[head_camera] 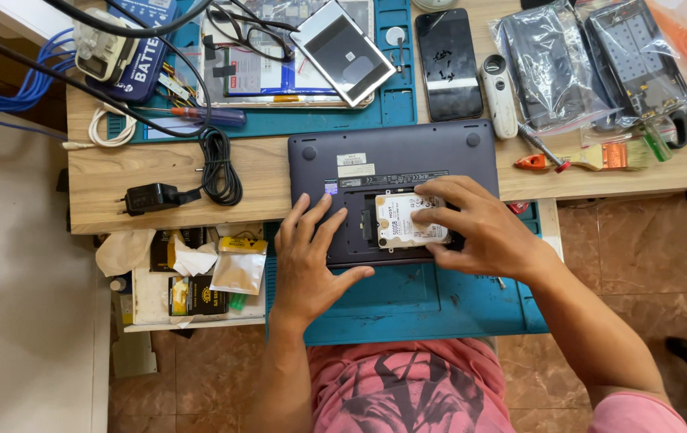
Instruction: The person places a hard drive into the bay of a laptop and secures it with a screwdriver. The person then uses the screwdriver to tighten the screws around the hard drive bay.
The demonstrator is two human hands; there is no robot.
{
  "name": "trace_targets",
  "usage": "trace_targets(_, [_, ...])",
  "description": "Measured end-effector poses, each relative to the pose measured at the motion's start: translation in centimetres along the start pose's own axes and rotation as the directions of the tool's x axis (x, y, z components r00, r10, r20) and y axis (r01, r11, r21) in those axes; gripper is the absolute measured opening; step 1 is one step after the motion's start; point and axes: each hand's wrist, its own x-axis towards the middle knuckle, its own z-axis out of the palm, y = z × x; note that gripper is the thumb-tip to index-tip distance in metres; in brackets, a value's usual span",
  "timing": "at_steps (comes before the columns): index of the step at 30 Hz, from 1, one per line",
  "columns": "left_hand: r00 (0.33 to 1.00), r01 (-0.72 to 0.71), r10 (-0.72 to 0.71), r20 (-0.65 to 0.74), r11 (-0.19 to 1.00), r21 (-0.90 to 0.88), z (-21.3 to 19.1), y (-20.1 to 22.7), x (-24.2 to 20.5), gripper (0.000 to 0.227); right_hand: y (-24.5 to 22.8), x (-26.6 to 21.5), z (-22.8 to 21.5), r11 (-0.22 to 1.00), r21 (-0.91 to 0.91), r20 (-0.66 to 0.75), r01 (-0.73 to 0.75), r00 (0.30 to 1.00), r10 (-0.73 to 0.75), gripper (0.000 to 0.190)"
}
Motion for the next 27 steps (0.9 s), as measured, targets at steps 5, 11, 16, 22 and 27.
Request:
trace_targets(5, [1.0,-0.001,0.001,-0.004,1.0,-0.013,-0.2,0.0,-0.1,0.075,0.1,-0.5,-1.1,0.873,0.487,-0.089,-0.037,0.992,0.091,0.035])
trace_targets(11, [1.0,-0.007,0.007,-0.001,1.0,0.0,0.0,-0.1,-0.1,0.073,0.5,-1.3,-0.8,0.671,0.738,-0.188,0.069,0.976,0.106,0.043])
trace_targets(16, [1.0,0.004,-0.004,-0.005,1.0,0.013,-0.1,-0.1,-0.1,0.074,0.7,-1.8,-0.1,0.627,0.775,-0.183,0.08,0.978,0.101,0.044])
trace_targets(22, [0.999,-0.026,0.028,-0.027,0.998,0.05,-0.4,0.4,-0.2,0.074,-1.5,-1.0,0.2,-0.065,0.989,-0.109,0.134,0.948,0.298,0.099])
trace_targets(27, [0.996,-0.051,0.062,-0.07,0.988,0.147,-0.8,1.7,-0.5,0.071,-1.5,-0.6,0.2,-0.291,0.932,-0.155,0.217,0.963,0.223,0.094])
